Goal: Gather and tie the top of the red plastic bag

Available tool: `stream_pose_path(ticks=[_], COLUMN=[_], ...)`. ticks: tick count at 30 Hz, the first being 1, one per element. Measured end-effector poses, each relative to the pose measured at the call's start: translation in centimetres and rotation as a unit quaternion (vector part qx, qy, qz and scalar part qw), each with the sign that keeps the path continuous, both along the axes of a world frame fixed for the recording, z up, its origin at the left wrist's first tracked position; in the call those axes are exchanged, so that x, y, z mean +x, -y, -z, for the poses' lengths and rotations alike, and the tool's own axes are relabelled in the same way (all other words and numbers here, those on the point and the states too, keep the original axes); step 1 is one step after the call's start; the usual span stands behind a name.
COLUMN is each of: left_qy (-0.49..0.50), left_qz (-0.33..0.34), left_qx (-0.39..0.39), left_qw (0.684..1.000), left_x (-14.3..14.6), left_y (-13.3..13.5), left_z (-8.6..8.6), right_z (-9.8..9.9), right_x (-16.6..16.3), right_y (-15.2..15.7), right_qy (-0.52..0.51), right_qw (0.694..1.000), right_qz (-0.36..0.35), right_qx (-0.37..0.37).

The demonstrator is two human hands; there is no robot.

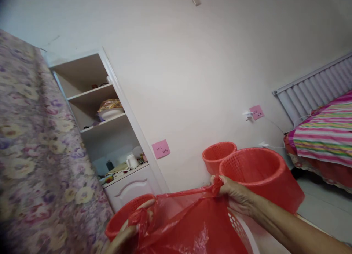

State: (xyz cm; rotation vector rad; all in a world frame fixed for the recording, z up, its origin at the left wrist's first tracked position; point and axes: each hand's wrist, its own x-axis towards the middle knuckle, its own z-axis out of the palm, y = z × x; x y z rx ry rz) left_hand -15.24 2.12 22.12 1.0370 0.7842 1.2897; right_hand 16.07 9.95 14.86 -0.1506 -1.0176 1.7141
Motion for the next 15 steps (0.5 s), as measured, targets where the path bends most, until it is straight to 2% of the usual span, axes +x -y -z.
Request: stream_pose_path(ticks=[2,4,5,7,9,11,15], left_qy=[-0.053,-0.169,-0.248,-0.400,-0.490,-0.506,-0.459], left_qz=[0.050,0.060,0.048,0.009,-0.006,0.001,-0.010], left_qx=[0.004,0.036,0.062,0.114,0.144,0.137,0.135], left_qw=[0.997,0.983,0.966,0.909,0.860,0.851,0.878], left_x=[-0.6,-1.5,-2.0,-2.6,-2.4,-1.4,1.0], left_y=[0.1,-0.5,-0.9,-1.7,-2.2,-2.1,-1.9], left_z=[-0.3,-0.5,-0.5,-0.5,-0.4,-0.4,-0.2], right_z=[-0.3,-0.4,-0.5,-0.4,-0.4,-0.4,-0.6], right_x=[0.1,0.2,0.3,0.4,0.5,0.7,0.6], right_y=[0.1,0.3,0.4,0.5,0.4,0.2,0.3], right_qy=[0.006,0.013,0.018,0.033,0.052,0.068,0.095], right_qw=[1.000,1.000,0.999,0.999,0.998,0.996,0.992], right_qz=[0.008,0.008,0.007,0.007,0.016,0.029,0.060], right_qx=[0.011,0.020,0.025,0.032,0.039,0.045,0.062])
